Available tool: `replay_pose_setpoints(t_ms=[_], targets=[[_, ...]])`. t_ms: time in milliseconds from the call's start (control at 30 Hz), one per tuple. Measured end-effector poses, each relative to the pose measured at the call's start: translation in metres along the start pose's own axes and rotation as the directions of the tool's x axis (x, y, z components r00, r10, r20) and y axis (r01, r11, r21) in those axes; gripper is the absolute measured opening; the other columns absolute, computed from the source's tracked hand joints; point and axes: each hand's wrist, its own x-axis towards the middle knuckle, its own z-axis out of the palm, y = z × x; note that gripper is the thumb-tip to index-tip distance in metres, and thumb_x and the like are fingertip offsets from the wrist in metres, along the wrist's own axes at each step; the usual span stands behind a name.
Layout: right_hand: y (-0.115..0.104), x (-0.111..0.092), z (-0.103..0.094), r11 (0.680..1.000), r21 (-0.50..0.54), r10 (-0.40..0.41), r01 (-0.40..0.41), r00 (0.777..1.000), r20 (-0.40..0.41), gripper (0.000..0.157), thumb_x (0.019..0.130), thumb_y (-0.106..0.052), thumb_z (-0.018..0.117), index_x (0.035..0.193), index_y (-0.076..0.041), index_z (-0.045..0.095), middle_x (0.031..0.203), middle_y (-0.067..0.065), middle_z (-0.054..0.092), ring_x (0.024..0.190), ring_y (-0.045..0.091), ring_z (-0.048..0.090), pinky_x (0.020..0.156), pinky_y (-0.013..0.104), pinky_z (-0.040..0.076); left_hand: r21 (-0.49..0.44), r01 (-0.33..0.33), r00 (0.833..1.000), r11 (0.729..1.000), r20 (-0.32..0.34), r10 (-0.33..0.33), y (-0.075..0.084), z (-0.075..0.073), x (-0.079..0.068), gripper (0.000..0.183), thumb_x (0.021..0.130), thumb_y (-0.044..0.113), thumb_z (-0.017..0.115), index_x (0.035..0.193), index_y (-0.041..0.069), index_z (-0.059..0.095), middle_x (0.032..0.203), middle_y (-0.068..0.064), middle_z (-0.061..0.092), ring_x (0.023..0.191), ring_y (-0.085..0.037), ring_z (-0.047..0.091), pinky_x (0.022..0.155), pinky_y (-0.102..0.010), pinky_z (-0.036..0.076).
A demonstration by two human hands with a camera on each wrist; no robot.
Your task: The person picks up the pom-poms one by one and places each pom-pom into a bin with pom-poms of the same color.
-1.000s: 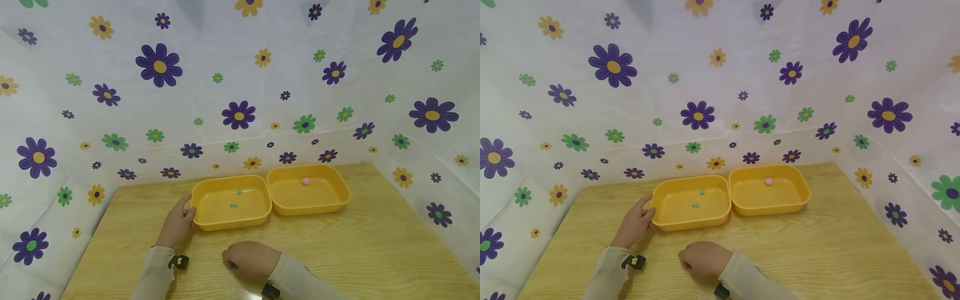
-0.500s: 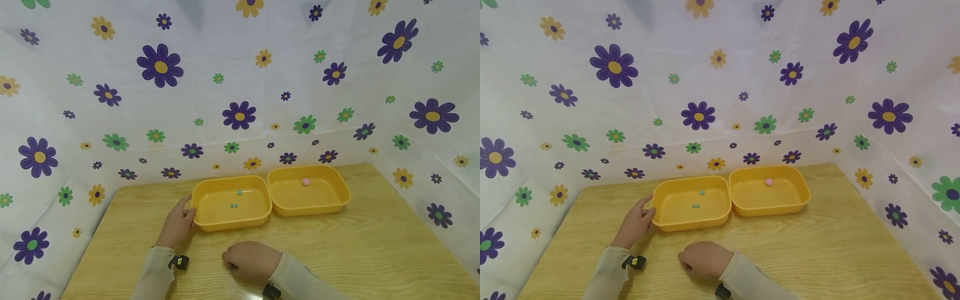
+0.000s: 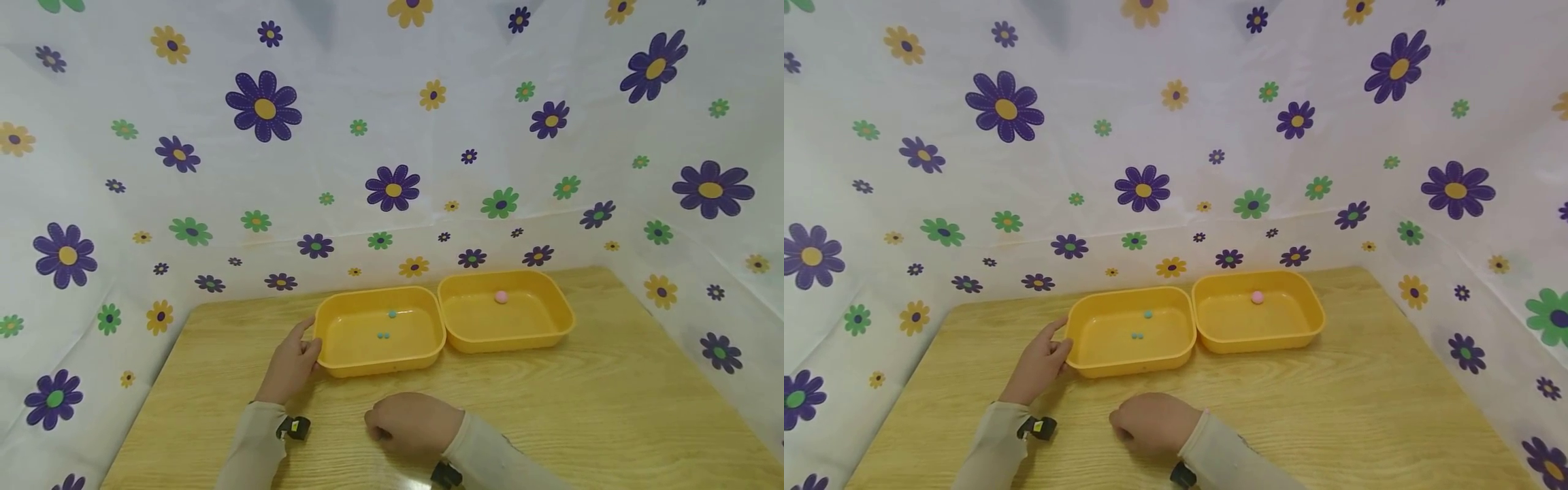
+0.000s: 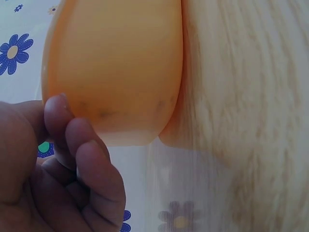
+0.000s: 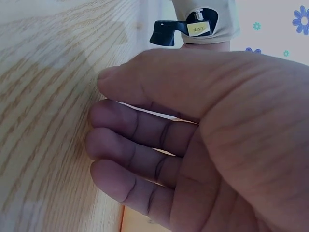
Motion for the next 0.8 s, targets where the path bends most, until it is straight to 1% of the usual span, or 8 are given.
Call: replay_pose_setpoints(t_ms=[133,300,400,533,667,800], targets=[[0.0,-0.002,-0.001,1.0,0.024,-0.006,0.006,1.0,-0.004,0.025,0.094,-0.012,0.073,0.079,-0.025,0.058,0.073,-0.017,0.044,0.065,-0.001,0.04,0.061,0.012,0.036,0.0,0.003,1.0,1.0,-0.001,-0.003,0.002,0.001,-0.001,0.054,0.109,0.024,0.049,0.16,0.017,0.035,0.071,-0.006,0.06,0.06,-0.015,0.049,0.049,-0.025,0.037],[0.0,-0.002,-0.004,0.998,0.051,-0.03,0.032,0.999,-0.032,0.025,0.094,-0.011,0.072,0.078,-0.024,0.058,0.073,-0.016,0.044,0.065,-0.001,0.039,0.06,0.012,0.035,0.003,0.011,1.0,1.0,-0.004,-0.011,0.002,0.0,-0.002,0.054,0.109,0.024,0.049,0.16,0.017,0.035,0.071,-0.005,0.059,0.059,-0.015,0.049,0.05,-0.024,0.037],[0.0,-0.001,-0.008,0.998,0.041,-0.05,0.051,0.998,-0.039,0.025,0.094,-0.012,0.073,0.079,-0.024,0.057,0.073,-0.016,0.044,0.065,-0.001,0.04,0.061,0.012,0.035,-0.001,0.014,1.0,1.0,0.0,-0.014,0.002,0.001,-0.001,0.054,0.109,0.023,0.05,0.16,0.017,0.034,0.07,-0.005,0.059,0.06,-0.015,0.049,0.05,-0.024,0.037],[0.002,0.0,-0.014,0.996,0.058,-0.058,0.06,0.998,-0.038,0.023,0.096,-0.013,0.072,0.08,-0.024,0.058,0.073,-0.016,0.045,0.065,-0.001,0.041,0.061,0.011,0.035,-0.001,0.013,1.0,1.0,0.007,-0.013,0.001,0.001,-0.001,0.054,0.109,0.023,0.049,0.16,0.017,0.034,0.071,-0.006,0.059,0.061,-0.016,0.05,0.05,-0.025,0.037],[0.003,0.0,-0.02,0.995,0.092,-0.042,0.047,0.998,-0.056,0.023,0.097,-0.015,0.071,0.081,-0.025,0.058,0.074,-0.017,0.047,0.066,-0.001,0.042,0.062,0.011,0.036,0.008,0.015,1.0,1.0,0.007,-0.015,-0.001,0.001,0.001,0.054,0.109,0.025,0.049,0.16,0.018,0.034,0.071,-0.006,0.06,0.06,-0.016,0.05,0.05,-0.025,0.037],[0.006,-0.001,-0.023,0.995,0.087,-0.031,0.039,0.995,-0.093,0.021,0.096,-0.017,0.072,0.083,-0.025,0.058,0.077,-0.016,0.049,0.069,-0.002,0.043,0.063,0.011,0.036,0.006,0.018,1.0,1.0,0.012,-0.018,-0.002,0.001,0.002,0.054,0.109,0.026,0.049,0.16,0.018,0.034,0.07,-0.006,0.059,0.059,-0.017,0.049,0.049,-0.025,0.037]])
